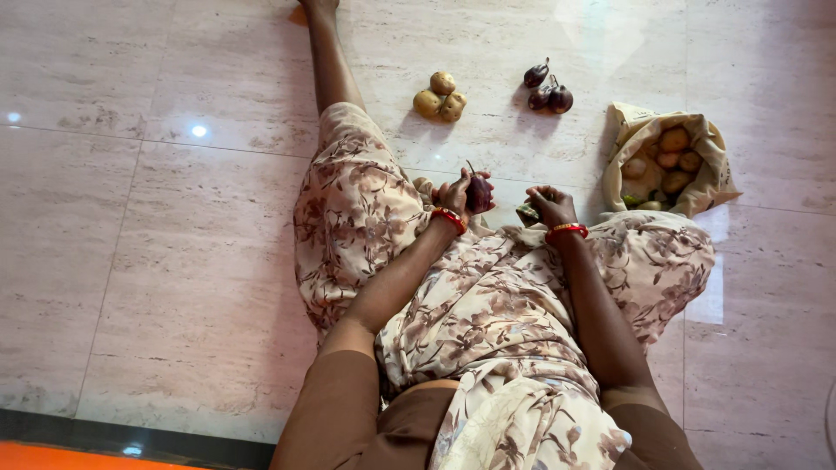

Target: The person sits on the floor and peels potatoes and eggplants using a small knife. They handle the vegetables one by one, removing the skin and placing the peeled items on the floor.

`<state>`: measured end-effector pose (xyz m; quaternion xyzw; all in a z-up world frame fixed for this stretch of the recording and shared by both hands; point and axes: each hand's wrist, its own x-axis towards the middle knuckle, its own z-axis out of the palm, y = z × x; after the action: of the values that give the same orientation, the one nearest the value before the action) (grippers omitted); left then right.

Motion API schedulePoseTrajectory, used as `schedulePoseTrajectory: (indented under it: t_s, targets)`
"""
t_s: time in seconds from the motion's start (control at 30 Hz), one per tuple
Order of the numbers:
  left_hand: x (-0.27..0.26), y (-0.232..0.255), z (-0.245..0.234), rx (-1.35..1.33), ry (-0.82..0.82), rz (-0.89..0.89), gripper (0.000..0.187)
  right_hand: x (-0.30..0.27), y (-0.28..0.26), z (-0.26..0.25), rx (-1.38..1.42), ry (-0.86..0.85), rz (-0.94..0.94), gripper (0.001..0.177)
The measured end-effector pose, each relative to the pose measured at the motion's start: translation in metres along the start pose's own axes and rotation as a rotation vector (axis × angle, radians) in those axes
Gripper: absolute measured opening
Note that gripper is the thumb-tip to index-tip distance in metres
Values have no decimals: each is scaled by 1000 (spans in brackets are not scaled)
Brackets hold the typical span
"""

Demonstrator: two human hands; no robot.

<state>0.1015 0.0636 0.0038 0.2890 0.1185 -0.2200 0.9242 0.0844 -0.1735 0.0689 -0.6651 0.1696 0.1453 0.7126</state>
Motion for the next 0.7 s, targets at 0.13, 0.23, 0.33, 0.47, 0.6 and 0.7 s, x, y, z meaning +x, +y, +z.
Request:
schedulePoseTrajectory:
  t_s: [0.13, 0.23, 0.33, 0.47, 0.6, 0.7]
  targets:
    - [2, 13, 23, 223, 193, -70, 53, 16, -4, -9, 73, 117, 130, 26]
    - [51, 33, 41, 529, 190, 71, 36, 46, -32, -14, 59, 175, 57, 29]
    - [106, 53, 60, 520, 108, 97, 26, 75, -54, -33, -174, 229, -150, 29]
    - [169, 71, 93, 977, 254, 142, 48, 115, -70, -46, -516, 353, -437, 50]
    - [230, 82, 104, 1418, 282, 373, 78, 139, -78, -36, -790, 429, -413, 87]
    - [267, 85, 110, 1513, 217, 346, 89, 160, -85, -16, -856, 423, -456, 110]
